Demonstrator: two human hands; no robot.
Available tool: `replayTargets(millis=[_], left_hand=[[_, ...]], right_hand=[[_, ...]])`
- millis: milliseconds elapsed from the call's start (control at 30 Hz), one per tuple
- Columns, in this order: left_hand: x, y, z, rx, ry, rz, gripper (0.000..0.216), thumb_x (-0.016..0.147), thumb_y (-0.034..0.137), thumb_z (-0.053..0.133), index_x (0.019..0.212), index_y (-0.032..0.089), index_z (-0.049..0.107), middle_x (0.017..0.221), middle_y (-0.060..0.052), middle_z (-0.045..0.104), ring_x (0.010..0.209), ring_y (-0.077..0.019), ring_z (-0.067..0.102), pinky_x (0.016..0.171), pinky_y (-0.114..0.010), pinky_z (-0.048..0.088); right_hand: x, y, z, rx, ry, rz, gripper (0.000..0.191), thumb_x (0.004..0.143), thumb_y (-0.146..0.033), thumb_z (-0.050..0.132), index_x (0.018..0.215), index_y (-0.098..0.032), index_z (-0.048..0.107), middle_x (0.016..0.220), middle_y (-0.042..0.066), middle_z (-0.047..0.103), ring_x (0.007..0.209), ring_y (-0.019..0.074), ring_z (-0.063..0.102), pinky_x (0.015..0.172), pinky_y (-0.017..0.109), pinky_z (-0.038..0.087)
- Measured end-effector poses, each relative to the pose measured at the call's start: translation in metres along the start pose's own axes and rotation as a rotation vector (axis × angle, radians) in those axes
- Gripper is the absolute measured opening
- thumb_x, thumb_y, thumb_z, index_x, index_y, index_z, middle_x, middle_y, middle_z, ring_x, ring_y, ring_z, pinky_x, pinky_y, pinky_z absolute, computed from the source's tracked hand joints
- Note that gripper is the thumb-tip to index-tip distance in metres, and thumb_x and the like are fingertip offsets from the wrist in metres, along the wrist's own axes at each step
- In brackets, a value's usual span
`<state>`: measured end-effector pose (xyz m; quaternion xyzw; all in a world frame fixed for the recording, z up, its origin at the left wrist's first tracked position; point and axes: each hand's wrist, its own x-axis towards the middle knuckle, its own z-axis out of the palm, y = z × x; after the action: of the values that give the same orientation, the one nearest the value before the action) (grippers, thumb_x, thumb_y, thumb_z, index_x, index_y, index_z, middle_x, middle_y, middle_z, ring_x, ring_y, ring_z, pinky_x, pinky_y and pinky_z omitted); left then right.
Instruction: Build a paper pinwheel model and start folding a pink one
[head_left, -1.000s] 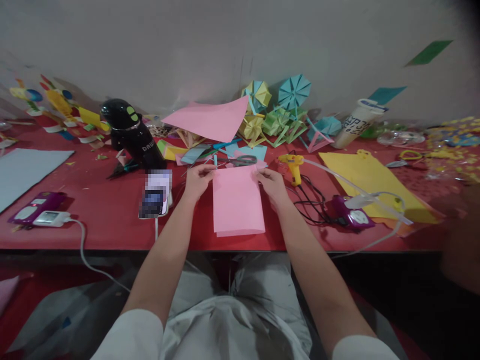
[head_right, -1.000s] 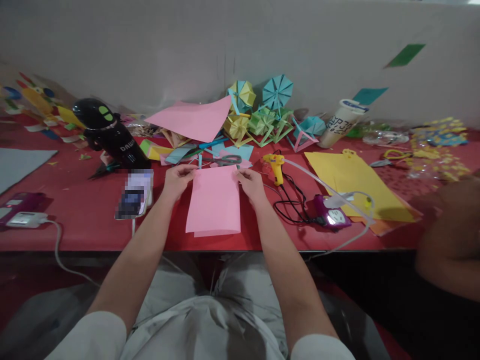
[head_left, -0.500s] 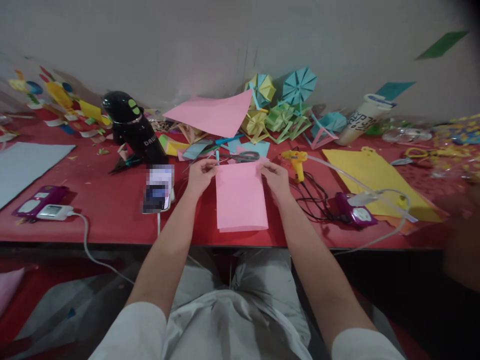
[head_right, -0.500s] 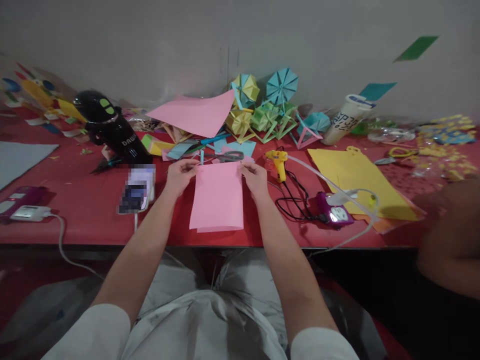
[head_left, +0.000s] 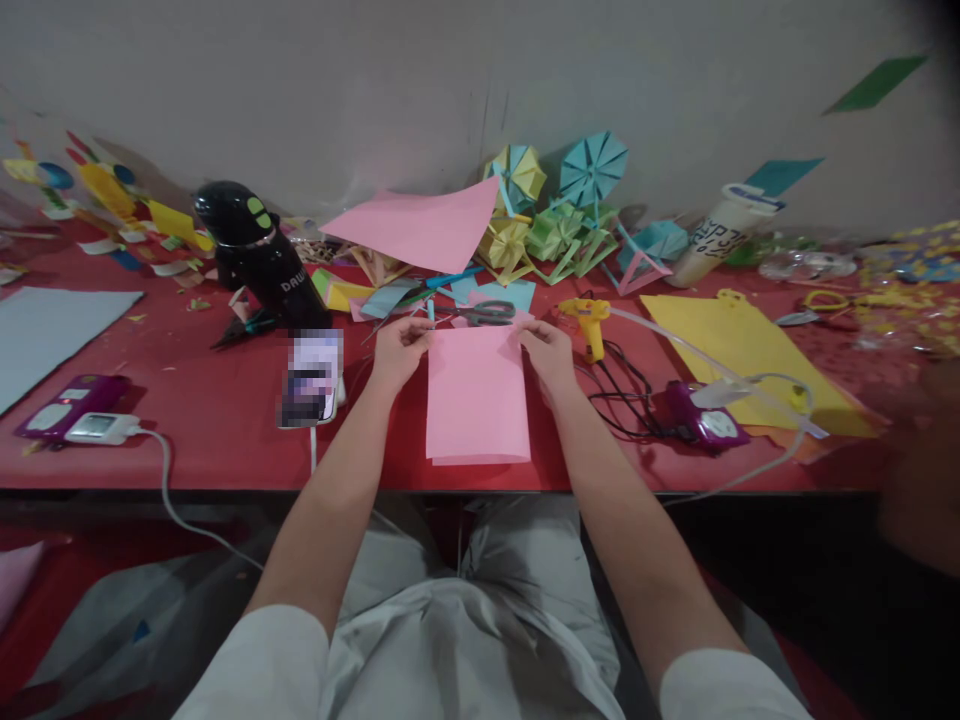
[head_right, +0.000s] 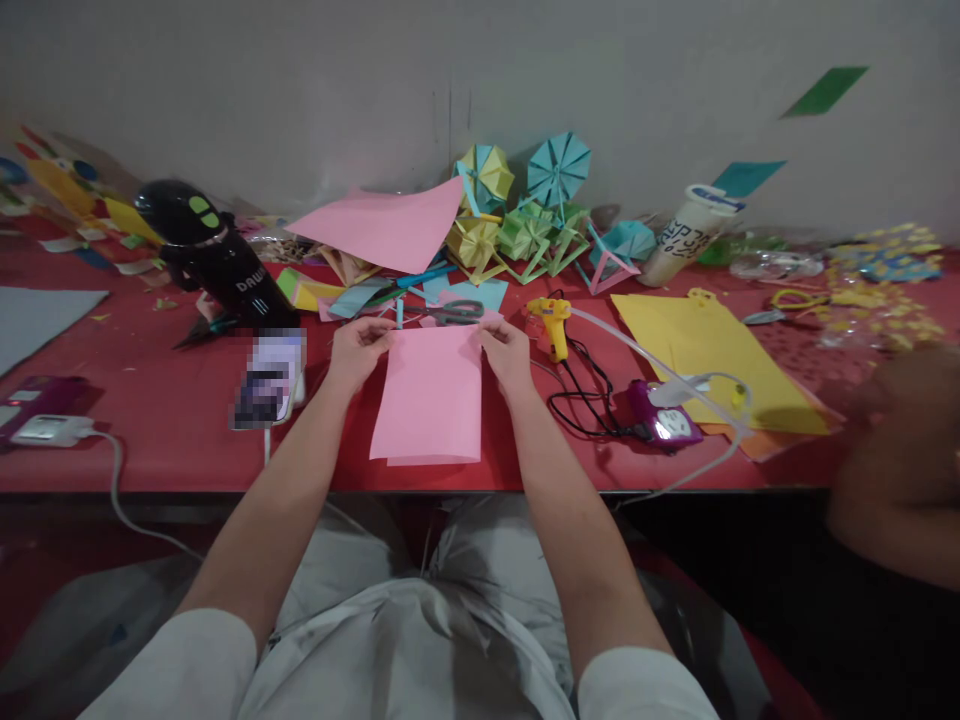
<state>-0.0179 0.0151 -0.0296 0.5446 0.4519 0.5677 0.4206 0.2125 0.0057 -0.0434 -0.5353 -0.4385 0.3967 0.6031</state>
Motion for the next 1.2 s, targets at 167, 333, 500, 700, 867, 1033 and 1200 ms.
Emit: replayTargets(millis=[167,333,500,700,867,1033,1200], left_hand=[[0.001,-0.006,0.000,0.012,-0.026,-0.015,0.020,0.062,0.019,0.075,0.082,0.016,0.075,0.072,-0.003,0.068,0.067,-0.0153,0.060,0.065,-0.028,0.047],[0.002,-0.006,0.001,0.008,-0.018,-0.022,0.020,0.061,0.020,0.075,0.081,0.016,0.075,0.072,-0.003,0.068,0.068,-0.0154,0.060,0.066,-0.028,0.047],[0.001,-0.003,-0.001,0.018,0.011,-0.002,0.018,0.061,0.022,0.075,0.079,0.016,0.074,0.069,-0.002,0.066,0.065,-0.0144,0.058,0.063,-0.027,0.046],[0.004,-0.006,-0.004,0.054,0.041,0.039,0.017,0.063,0.020,0.072,0.080,0.017,0.074,0.070,-0.002,0.067,0.069,-0.0152,0.059,0.065,-0.027,0.046],[0.005,-0.007,-0.004,0.080,0.048,0.032,0.017,0.064,0.020,0.069,0.081,0.017,0.074,0.069,-0.002,0.066,0.066,-0.0151,0.058,0.062,-0.027,0.045],[0.006,-0.008,-0.009,0.100,0.073,0.044,0.019,0.064,0.019,0.067,0.081,0.016,0.074,0.070,-0.002,0.066,0.065,-0.0135,0.057,0.062,-0.026,0.043],[0.008,-0.008,-0.009,0.110,0.022,-0.004,0.024,0.064,0.022,0.067,0.086,0.015,0.073,0.073,-0.002,0.066,0.067,-0.0140,0.057,0.065,-0.027,0.045]], right_hand=[[-0.001,-0.001,0.001,-0.006,-0.022,-0.033,0.030,0.062,-0.048,0.074,0.070,-0.021,0.064,0.067,0.000,0.061,0.064,0.0127,0.054,0.064,0.027,0.047],[-0.001,0.000,0.001,-0.022,-0.003,-0.061,0.034,0.064,-0.053,0.073,0.069,-0.021,0.064,0.067,0.000,0.060,0.065,0.0137,0.054,0.064,0.028,0.045],[-0.004,-0.005,0.000,0.007,-0.065,0.024,0.040,0.065,-0.058,0.072,0.065,-0.019,0.064,0.064,-0.001,0.059,0.065,0.0140,0.055,0.066,0.029,0.045],[-0.008,-0.006,0.000,-0.038,-0.159,0.069,0.034,0.058,-0.050,0.080,0.067,-0.018,0.071,0.067,0.000,0.065,0.065,0.0140,0.058,0.068,0.029,0.046],[-0.007,-0.006,-0.002,-0.071,-0.111,0.039,0.036,0.064,-0.054,0.075,0.067,-0.018,0.071,0.066,0.000,0.067,0.068,0.0160,0.060,0.070,0.030,0.048],[-0.008,-0.006,-0.004,-0.040,-0.267,0.140,0.042,0.058,-0.057,0.078,0.069,-0.017,0.071,0.063,0.002,0.066,0.066,0.0172,0.061,0.068,0.031,0.049],[-0.004,-0.004,-0.007,-0.195,-0.193,-0.004,0.038,0.063,-0.053,0.074,0.068,-0.016,0.070,0.066,0.002,0.067,0.066,0.0160,0.060,0.066,0.029,0.047]])
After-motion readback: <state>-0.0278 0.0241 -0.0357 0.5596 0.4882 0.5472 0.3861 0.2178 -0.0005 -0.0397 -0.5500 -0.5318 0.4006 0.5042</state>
